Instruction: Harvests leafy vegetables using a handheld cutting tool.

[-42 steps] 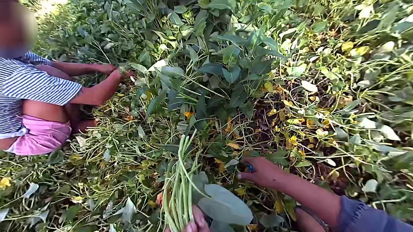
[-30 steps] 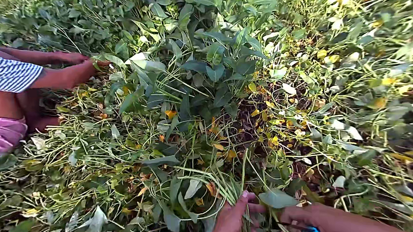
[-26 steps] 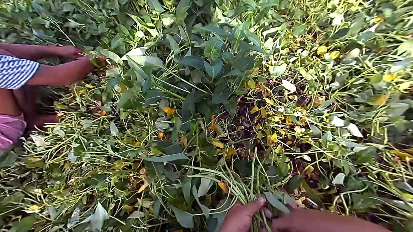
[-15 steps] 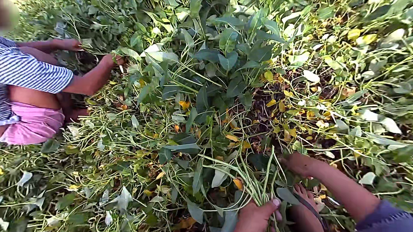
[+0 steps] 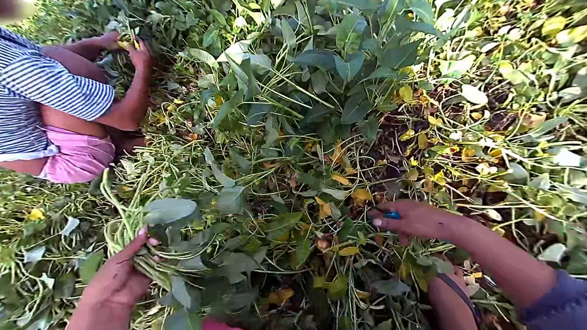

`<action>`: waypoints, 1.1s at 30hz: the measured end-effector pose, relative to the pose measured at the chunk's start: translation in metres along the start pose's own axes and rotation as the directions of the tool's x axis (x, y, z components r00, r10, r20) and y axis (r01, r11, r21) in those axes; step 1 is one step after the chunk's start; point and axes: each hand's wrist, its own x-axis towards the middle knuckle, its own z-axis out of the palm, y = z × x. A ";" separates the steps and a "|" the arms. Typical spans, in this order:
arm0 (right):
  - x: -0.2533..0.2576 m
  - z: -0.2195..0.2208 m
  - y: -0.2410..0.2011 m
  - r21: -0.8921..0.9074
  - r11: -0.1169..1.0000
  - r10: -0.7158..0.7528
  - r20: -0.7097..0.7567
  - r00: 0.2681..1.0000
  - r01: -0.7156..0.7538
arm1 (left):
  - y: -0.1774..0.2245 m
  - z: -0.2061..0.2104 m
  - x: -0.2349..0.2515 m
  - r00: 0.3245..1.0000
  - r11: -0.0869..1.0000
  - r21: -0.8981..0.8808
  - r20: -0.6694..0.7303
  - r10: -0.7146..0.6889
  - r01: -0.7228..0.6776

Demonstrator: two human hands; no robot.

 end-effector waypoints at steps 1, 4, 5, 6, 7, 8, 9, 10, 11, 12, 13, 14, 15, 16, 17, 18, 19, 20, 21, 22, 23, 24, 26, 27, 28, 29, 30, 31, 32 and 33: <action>0.005 0.011 0.002 -0.104 0.994 0.052 0.128 0.990 -0.038 | 0.006 -0.012 -0.005 0.999 0.999 -0.039 -0.029 0.032 -0.033; -0.004 0.029 0.010 -0.297 0.953 0.126 0.194 0.973 -0.064 | 0.012 -0.027 -0.029 0.993 0.988 -0.099 -0.050 0.110 -0.115; -0.013 0.025 0.014 -0.298 0.954 0.098 0.174 0.980 -0.043 | 0.011 -0.025 -0.039 0.992 0.989 -0.082 -0.034 0.118 -0.120; -0.022 0.018 0.019 -0.281 0.959 0.066 0.140 0.988 -0.025 | 0.009 -0.023 -0.048 0.992 0.991 -0.052 -0.009 0.126 -0.126; -0.033 0.009 0.023 -0.247 0.969 0.047 0.100 0.994 -0.021 | 0.007 -0.021 -0.054 0.989 0.990 -0.009 0.038 0.142 -0.142; -0.046 0.000 0.025 -0.196 0.980 0.045 0.057 0.997 -0.033 | 0.004 -0.017 -0.060 0.982 0.985 0.025 0.087 0.168 -0.171; -0.058 -0.008 0.026 -0.155 0.987 0.034 0.001 0.999 -0.034 | 0.001 -0.009 -0.066 0.970 0.976 0.042 0.127 0.205 -0.212; -0.067 -0.016 0.024 -0.131 0.991 0.025 -0.064 0.998 -0.033 | -0.001 -0.001 -0.072 0.960 0.967 0.044 0.143 0.243 -0.251; -0.072 -0.021 0.022 -0.127 0.992 -0.009 -0.162 0.987 -0.012 | -0.003 0.007 -0.076 0.953 0.961 0.035 0.146 0.267 -0.275; -0.072 -0.023 0.022 -0.141 0.989 -0.087 -0.283 0.955 0.048 | -0.003 0.013 -0.079 0.948 0.959 0.016 0.153 0.278 -0.284; -0.067 -0.023 0.018 -0.150 0.981 -0.169 -0.380 0.909 0.120 | -0.003 0.019 -0.081 0.947 0.959 -0.007 0.158 0.281 -0.283; -0.060 -0.022 0.010 -0.140 0.973 -0.229 -0.440 0.868 0.186 | -0.002 0.023 -0.083 0.949 0.961 -0.035 0.156 0.275 -0.273; -0.051 -0.020 -0.003 -0.102 0.964 -0.265 -0.459 0.848 0.246 | 0.000 0.025 -0.085 0.954 0.965 -0.069 0.148 0.263 -0.255; -0.041 -0.018 -0.019 -0.041 0.953 -0.286 -0.440 0.851 0.300 | 0.003 0.024 -0.086 0.959 0.965 -0.104 0.131 0.253 -0.240; -0.029 -0.013 -0.035 0.035 0.938 -0.304 -0.397 0.866 0.345 | 0.006 0.021 -0.087 0.963 0.963 -0.141 0.109 0.246 -0.230; -0.016 -0.007 -0.052 0.116 0.920 -0.322 -0.325 0.889 0.376 | 0.011 0.015 -0.089 0.967 0.958 -0.183 0.085 0.240 -0.222; -0.003 -0.001 -0.069 0.166 0.905 -0.346 -0.247 0.905 0.392 | 0.016 0.006 -0.090 0.968 0.951 -0.215 0.067 0.241 -0.222; 0.007 0.003 -0.088 0.175 0.901 -0.367 -0.184 0.912 0.397 | 0.021 -0.005 -0.092 0.969 0.944 -0.241 0.044 0.243 -0.226; 0.015 0.001 -0.106 0.163 0.902 -0.377 -0.154 0.913 0.400 | 0.027 -0.015 -0.094 0.971 0.939 -0.259 0.019 0.240 -0.227; 0.018 -0.006 -0.124 0.147 0.908 -0.369 -0.159 0.916 0.391 | 0.033 -0.024 -0.096 0.973 0.938 -0.267 0.010 0.231 -0.220; 0.021 -0.017 -0.139 0.136 0.916 -0.353 -0.171 0.920 0.377 | 0.038 -0.030 -0.099 0.976 0.939 -0.275 0.007 0.217 -0.207; 0.023 -0.031 -0.154 0.101 0.931 -0.333 -0.162 0.929 0.351 | 0.044 -0.033 -0.103 0.979 0.941 -0.279 0.010 0.205 -0.194; 0.030 -0.055 -0.181 -0.036 0.967 -0.255 -0.044 0.966 0.253 | 0.050 -0.032 -0.105 0.978 0.939 -0.287 0.029 0.207 -0.190; 0.037 -0.061 -0.192 -0.113 0.975 -0.188 0.048 0.981 0.192 | 0.049 -0.026 -0.102 0.975 0.934 -0.297 0.034 0.218 -0.199; 0.047 -0.060 -0.198 -0.156 0.979 -0.116 0.123 0.986 0.134 | 0.046 -0.017 -0.098 0.972 0.929 -0.304 0.030 0.232 -0.212; 0.060 -0.054 -0.199 -0.153 0.985 -0.051 0.179 0.982 0.079 | 0.042 -0.004 -0.094 0.968 0.923 -0.306 0.021 0.252 -0.234; 0.075 -0.044 -0.195 -0.103 0.994 -0.010 0.212 0.977 0.033 | 0.039 0.013 -0.092 0.964 0.922 -0.295 0.010 0.264 -0.250; 0.090 -0.032 -0.185 -0.038 0.999 -0.001 0.214 0.977 0.010 | 0.035 0.030 -0.089 0.959 0.918 -0.292 0.008 0.284 -0.269; 0.102 -0.018 -0.174 0.028 0.999 -0.033 0.189 0.982 0.028 | 0.030 0.047 -0.085 0.949 0.911 -0.286 0.014 0.314 -0.297; 0.109 -0.004 -0.166 0.091 0.993 -0.083 0.163 0.983 0.069 | 0.023 0.060 -0.080 0.939 0.901 -0.288 0.018 0.344 -0.324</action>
